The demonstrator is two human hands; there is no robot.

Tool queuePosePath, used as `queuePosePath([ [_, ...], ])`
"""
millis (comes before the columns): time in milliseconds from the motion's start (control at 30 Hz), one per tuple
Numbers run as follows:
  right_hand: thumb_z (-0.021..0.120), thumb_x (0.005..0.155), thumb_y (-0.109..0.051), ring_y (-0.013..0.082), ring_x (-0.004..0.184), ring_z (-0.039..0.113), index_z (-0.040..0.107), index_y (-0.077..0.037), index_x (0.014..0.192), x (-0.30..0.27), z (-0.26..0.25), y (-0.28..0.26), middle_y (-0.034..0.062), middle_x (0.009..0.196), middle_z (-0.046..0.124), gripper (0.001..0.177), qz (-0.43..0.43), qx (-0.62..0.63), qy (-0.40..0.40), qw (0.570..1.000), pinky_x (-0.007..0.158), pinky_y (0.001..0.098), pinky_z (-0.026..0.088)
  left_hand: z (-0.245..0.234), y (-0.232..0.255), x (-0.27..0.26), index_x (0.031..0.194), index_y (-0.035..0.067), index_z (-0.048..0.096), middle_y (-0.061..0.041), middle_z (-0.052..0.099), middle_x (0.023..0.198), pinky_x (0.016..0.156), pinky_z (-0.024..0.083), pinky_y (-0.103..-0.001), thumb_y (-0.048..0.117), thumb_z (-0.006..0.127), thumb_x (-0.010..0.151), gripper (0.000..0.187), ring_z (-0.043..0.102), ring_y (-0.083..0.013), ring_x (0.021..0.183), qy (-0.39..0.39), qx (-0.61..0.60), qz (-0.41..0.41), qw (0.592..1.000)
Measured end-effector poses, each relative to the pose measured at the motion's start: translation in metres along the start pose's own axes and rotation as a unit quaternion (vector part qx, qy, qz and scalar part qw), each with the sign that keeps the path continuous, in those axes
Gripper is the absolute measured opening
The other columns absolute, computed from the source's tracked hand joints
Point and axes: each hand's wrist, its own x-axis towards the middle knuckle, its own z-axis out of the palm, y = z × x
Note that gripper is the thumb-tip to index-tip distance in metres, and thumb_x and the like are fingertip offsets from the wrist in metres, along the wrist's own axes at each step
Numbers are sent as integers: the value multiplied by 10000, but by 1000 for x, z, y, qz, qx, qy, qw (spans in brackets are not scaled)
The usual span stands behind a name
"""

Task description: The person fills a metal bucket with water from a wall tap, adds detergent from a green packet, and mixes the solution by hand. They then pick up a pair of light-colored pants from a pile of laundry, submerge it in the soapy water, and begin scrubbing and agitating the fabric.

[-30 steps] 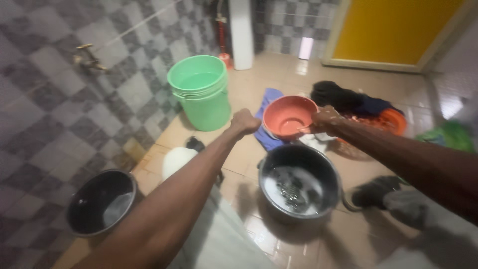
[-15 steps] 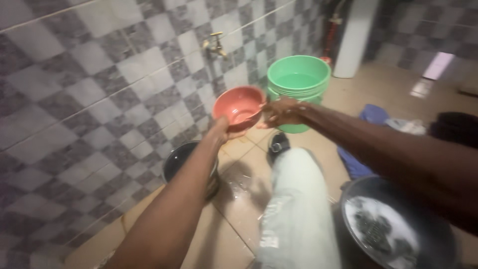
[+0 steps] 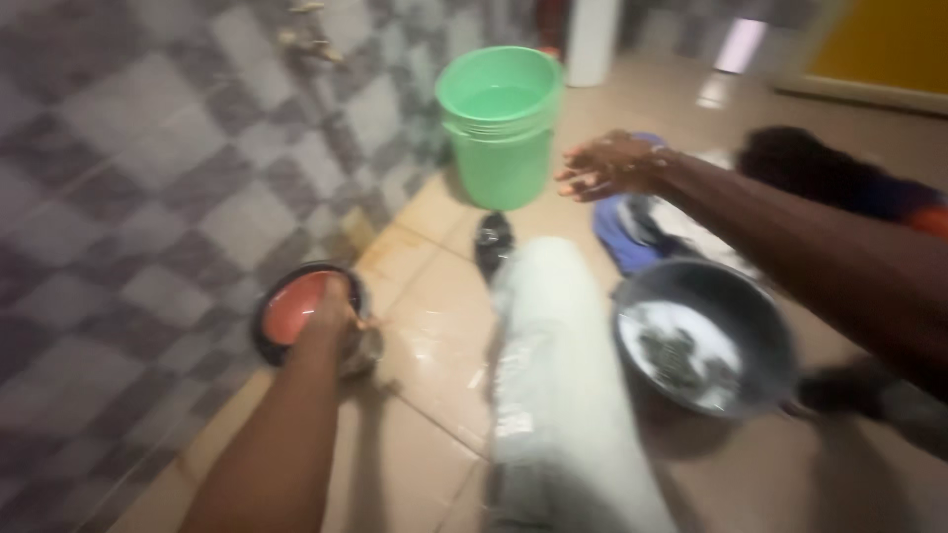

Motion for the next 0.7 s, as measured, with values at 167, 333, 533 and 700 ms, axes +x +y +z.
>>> queuePosePath([
  [167,692,935,-376,166,1165,677,691,-218,1282,-118,51,89,25,1291,719,381,97,-223,-120,963,1063,344,515,198,34,-82,1223,53,621,-143,678,1149,797,535,-515,360,571,927,429,641,-270,996,-119,168,243,948],
  [333,685,926,-391,185,1151,690,695,-217,1281,-192,151,85,37,1272,727,395,250,-150,-128,948,1049,362,529,367,-50,-184,949,-47,736,-247,743,909,765,560,-494,402,688,862,459,740,-363,860,-218,464,391,764],
  [533,677,915,-409,207,1134,706,701,-217,1280,-166,256,90,53,1249,737,413,343,-58,-51,936,1033,383,545,368,-220,-254,1451,-49,357,-294,342,1505,1044,428,-602,410,725,896,809,379,-484,1373,-287,680,306,601],
  [700,670,906,-424,226,1120,719,706,-216,1279,-131,326,110,65,1230,746,428,385,-51,-18,921,1019,401,558,323,-280,-261,1521,-107,280,-318,276,1574,1142,333,-592,344,676,866,888,301,-470,1452,-270,713,483,430],
])
